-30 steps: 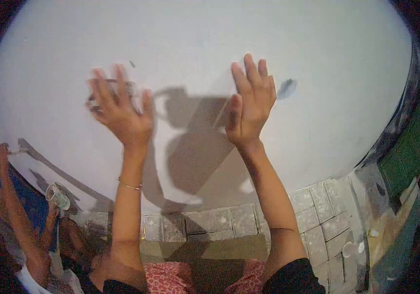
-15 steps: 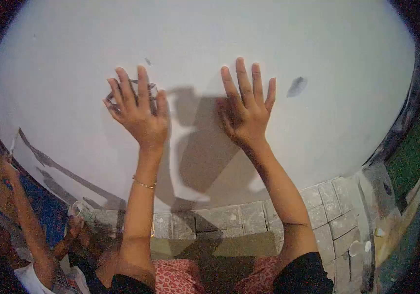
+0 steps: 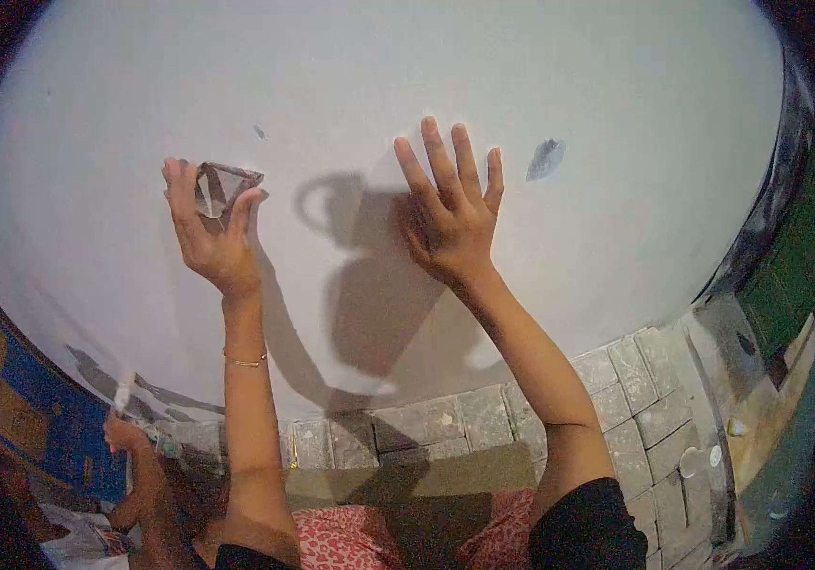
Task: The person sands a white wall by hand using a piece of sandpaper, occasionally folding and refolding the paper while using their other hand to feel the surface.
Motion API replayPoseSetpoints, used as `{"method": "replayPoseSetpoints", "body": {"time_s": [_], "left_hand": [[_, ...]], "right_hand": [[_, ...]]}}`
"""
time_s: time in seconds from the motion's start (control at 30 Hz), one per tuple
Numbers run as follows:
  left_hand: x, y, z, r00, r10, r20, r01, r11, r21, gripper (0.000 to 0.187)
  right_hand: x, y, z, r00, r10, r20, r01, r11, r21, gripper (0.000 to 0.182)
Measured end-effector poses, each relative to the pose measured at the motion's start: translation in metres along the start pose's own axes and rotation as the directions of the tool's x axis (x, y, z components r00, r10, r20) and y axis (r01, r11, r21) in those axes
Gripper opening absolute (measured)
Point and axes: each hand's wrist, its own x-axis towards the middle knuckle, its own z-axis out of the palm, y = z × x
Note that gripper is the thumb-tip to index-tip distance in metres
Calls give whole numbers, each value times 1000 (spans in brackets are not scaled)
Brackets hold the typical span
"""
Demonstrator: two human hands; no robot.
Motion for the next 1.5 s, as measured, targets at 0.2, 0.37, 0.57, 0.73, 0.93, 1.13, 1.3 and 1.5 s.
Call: {"method": "replayPoseSetpoints", "body": {"time_s": [0.2,0.37,0.57,0.73,0.93,1.13,1.3,1.5], "left_hand": [[3,-18,-19,1000,22,6,-22,999,-47,47],[8,-11,-18,994,-112,-14,109,985,-132,21],[22,33,-23,904,-309,296,393,874,-286,14],[22,55,-13,835,-341,431,535,685,-495,20],[24,70,-13,711,-348,610,688,520,-505,29],[27,75,-15,619,-361,698,780,390,-490,30],[31,64,-20,567,-370,736,788,504,-354,21],[37,66,-25,511,-405,759,804,537,-255,14]], "right_hand": [[0,-1,1,999,5,-33,-3,999,46,51],[1,1,1,997,-7,-75,14,996,93,48],[3,-16,-12,979,-122,-161,179,895,408,32],[22,-43,-25,997,74,-14,-39,660,750,39],[24,-50,-32,992,88,93,-128,651,748,46],[20,-46,-32,977,115,181,-213,617,757,30],[26,-45,-39,955,170,242,-296,553,779,22],[27,-38,-42,915,181,361,-402,479,780,23]]}}
